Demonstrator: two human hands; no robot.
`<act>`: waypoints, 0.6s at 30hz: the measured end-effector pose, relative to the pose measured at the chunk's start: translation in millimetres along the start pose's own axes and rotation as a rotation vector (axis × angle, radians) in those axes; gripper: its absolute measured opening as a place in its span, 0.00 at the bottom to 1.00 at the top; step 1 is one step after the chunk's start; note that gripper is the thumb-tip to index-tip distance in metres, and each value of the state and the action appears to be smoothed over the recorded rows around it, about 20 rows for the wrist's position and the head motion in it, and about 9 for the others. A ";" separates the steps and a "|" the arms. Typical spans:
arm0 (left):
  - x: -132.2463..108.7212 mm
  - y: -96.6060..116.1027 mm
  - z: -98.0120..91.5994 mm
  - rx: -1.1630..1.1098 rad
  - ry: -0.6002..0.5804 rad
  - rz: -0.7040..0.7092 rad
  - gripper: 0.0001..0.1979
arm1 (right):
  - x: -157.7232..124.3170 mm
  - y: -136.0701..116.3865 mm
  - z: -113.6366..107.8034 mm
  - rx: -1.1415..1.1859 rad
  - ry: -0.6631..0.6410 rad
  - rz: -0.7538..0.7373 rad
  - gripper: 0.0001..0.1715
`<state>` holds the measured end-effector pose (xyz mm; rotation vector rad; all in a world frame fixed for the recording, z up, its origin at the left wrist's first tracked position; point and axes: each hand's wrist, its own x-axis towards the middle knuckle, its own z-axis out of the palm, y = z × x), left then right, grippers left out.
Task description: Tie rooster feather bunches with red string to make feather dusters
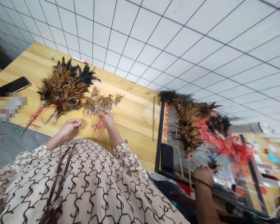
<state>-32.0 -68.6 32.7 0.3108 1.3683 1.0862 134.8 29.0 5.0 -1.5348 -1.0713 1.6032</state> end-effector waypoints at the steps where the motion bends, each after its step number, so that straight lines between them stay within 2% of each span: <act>1: 0.5 0.4 0.8 0.000 0.000 0.002 0.11 | -1.5 -0.9 0.8 0.039 -0.015 0.008 0.19; 7: 6.4 1.4 9.8 -0.012 -0.024 0.040 0.15 | -15.3 -0.8 18.7 0.323 -0.207 0.092 0.24; 12: 10.9 -1.2 15.1 -0.023 -0.028 0.054 0.19 | -27.8 4.2 36.4 0.317 -0.274 0.086 0.24; 18: 10.5 -2.6 13.8 -0.013 0.023 0.047 0.15 | -34.3 7.2 46.6 0.257 -0.276 0.066 0.22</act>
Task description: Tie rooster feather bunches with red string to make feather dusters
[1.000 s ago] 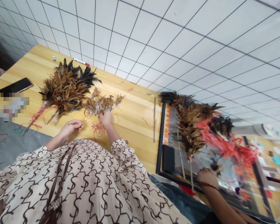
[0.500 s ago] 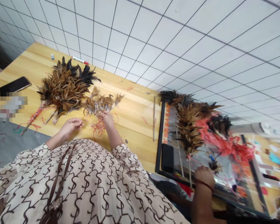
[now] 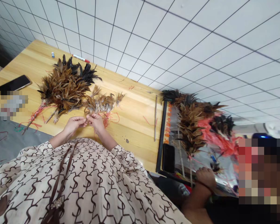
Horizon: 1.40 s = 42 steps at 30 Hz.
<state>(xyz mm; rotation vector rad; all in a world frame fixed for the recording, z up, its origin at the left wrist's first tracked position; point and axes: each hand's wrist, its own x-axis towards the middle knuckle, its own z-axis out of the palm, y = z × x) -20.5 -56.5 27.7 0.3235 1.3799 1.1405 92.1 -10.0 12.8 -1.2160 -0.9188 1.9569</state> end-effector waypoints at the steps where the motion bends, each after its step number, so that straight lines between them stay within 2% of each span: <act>1: -0.5 0.2 -0.4 0.004 0.000 0.001 0.15 | -0.4 0.0 0.7 0.000 0.001 0.000 0.22; 9: -3.3 2.2 -3.6 0.053 -0.006 0.052 0.12 | -3.3 -1.1 0.8 -0.042 0.017 -0.017 0.21; 14: -5.6 3.9 -5.8 0.069 -0.039 0.065 0.13 | -1.3 -0.8 -0.7 -0.076 0.029 0.024 0.21; 23: -3.6 4.0 -9.2 -0.025 0.057 0.024 0.14 | 3.2 0.1 -7.5 0.021 0.073 0.049 0.22; 27: -2.8 3.6 -10.5 -0.053 0.075 0.026 0.13 | 0.8 1.2 -6.6 0.023 0.054 0.071 0.19; 30: -3.1 3.0 -10.8 -0.048 0.060 0.040 0.12 | -2.8 2.8 -2.8 -0.003 -0.021 0.089 0.16; 33: -3.7 2.0 -11.0 -0.023 0.025 0.063 0.12 | -6.1 5.5 2.1 -0.010 -0.074 0.116 0.18; 39: -4.5 -2.0 -11.2 0.123 -0.065 -0.009 0.11 | -7.9 6.0 6.4 -0.017 -0.105 0.044 0.18; 42: -5.2 -1.8 -11.7 0.116 -0.081 -0.013 0.12 | -7.0 4.5 6.1 0.004 -0.087 0.037 0.19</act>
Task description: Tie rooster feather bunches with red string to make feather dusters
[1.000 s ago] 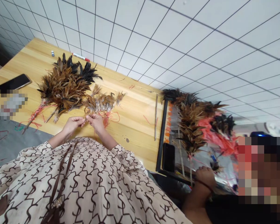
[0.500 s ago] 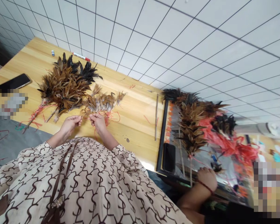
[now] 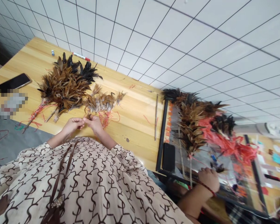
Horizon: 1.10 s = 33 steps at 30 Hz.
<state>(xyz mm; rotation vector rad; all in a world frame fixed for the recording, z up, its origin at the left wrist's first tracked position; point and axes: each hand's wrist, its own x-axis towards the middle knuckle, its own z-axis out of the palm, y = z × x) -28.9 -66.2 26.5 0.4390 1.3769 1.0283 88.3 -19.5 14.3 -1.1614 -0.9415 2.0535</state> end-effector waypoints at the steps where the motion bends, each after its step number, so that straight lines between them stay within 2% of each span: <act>1: -0.4 0.7 -0.5 -0.026 0.000 0.002 0.12 | 0.5 -0.5 -0.3 0.009 0.012 0.003 0.20; 5: -3.1 3.9 -4.5 -0.136 0.029 -0.014 0.15 | 2.4 -2.2 -1.7 0.062 0.064 0.022 0.22; 9: -5.5 3.7 -7.7 -0.135 0.055 0.000 0.18 | 2.5 -2.7 -1.2 0.083 0.096 0.008 0.24; 18: -4.0 -1.1 -4.4 -0.002 0.057 0.070 0.13 | -0.3 0.3 3.5 0.050 0.078 -0.037 0.28; 25: -4.5 0.6 -4.4 0.107 0.043 0.125 0.08 | -0.5 1.6 2.1 0.019 0.085 -0.027 0.23; 33: -3.8 -1.5 -6.0 0.219 0.031 0.171 0.10 | 2.3 4.6 1.8 0.006 0.061 -0.034 0.22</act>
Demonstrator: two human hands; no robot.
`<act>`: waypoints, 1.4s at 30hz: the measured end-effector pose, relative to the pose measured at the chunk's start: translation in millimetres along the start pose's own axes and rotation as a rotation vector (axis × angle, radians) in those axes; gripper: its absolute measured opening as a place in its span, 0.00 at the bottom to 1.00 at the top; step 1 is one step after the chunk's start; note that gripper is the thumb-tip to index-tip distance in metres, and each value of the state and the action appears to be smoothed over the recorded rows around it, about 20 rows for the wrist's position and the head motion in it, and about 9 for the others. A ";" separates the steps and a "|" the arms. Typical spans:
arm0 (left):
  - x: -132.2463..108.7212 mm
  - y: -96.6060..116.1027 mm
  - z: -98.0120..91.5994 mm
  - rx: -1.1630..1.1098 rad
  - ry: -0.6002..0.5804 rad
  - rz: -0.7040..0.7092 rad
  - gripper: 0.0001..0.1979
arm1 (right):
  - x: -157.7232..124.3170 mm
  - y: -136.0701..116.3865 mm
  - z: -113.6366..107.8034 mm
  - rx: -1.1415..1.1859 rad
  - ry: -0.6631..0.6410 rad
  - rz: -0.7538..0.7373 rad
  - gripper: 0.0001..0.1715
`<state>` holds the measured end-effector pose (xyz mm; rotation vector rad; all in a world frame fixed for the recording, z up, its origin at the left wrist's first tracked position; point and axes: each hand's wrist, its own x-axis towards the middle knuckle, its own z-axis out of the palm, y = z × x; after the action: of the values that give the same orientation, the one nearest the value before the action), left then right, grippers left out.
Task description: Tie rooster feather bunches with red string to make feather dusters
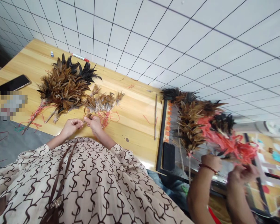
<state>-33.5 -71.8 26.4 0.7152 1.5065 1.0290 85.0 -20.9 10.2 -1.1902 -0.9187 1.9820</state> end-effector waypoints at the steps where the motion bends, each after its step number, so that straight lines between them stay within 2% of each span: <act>1: 0.0 -0.4 -0.2 0.001 0.004 -0.003 0.10 | 1.8 -0.4 -1.2 0.003 -0.001 -0.001 0.21; 5: 0.1 -1.5 -1.6 -0.078 0.039 -0.060 0.09 | 15.2 -8.2 -13.5 0.010 0.070 -0.038 0.15; 9: 0.7 -0.9 -3.0 -0.233 0.087 -0.119 0.10 | 34.0 -22.5 -33.0 -0.147 0.266 -0.122 0.09; 12: 1.2 0.7 -3.5 -0.307 0.120 -0.150 0.11 | 46.5 -29.4 -44.1 -0.340 0.357 -0.200 0.09; 16: 1.1 3.6 -2.9 -0.353 0.149 -0.174 0.12 | 56.5 -30.8 -46.6 -0.474 0.374 -0.212 0.12; 19: 0.2 5.4 -2.1 -0.363 0.149 -0.175 0.13 | 57.3 -32.3 -39.5 -0.798 0.384 -0.188 0.11; 22: -1.0 6.4 -1.6 -0.372 0.149 -0.174 0.13 | 54.2 -36.2 -29.5 -1.174 0.371 -0.093 0.05; 25: -1.5 6.3 -1.3 -0.379 0.161 -0.177 0.12 | 51.4 -38.5 -24.3 -1.350 0.351 -0.030 0.05; 27: -1.2 5.6 -1.2 -0.383 0.165 -0.174 0.12 | 51.1 -37.7 -25.5 -1.316 0.367 -0.026 0.07; 31: -0.2 4.7 -0.5 -0.395 0.181 -0.180 0.12 | 52.6 -33.3 -34.3 -0.900 0.390 -0.089 0.10; 33: 0.1 5.4 0.3 -0.412 0.187 -0.188 0.12 | 52.2 -31.9 -38.3 -0.765 0.372 -0.111 0.12; 35: 0.4 7.1 1.3 -0.433 0.198 -0.197 0.12 | 50.1 -31.4 -41.4 -0.681 0.347 -0.119 0.14; 40: 2.2 12.4 3.3 -0.477 0.243 -0.206 0.13 | 41.3 -32.6 -45.9 -0.167 0.224 -0.066 0.19; 42: 3.1 14.1 4.1 -0.488 0.254 -0.209 0.12 | 37.8 -33.6 -45.5 -0.064 0.183 -0.036 0.20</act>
<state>-31.5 -62.1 37.6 0.0840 1.4245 1.2930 117.5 38.6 4.6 -1.3567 -0.9088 1.7933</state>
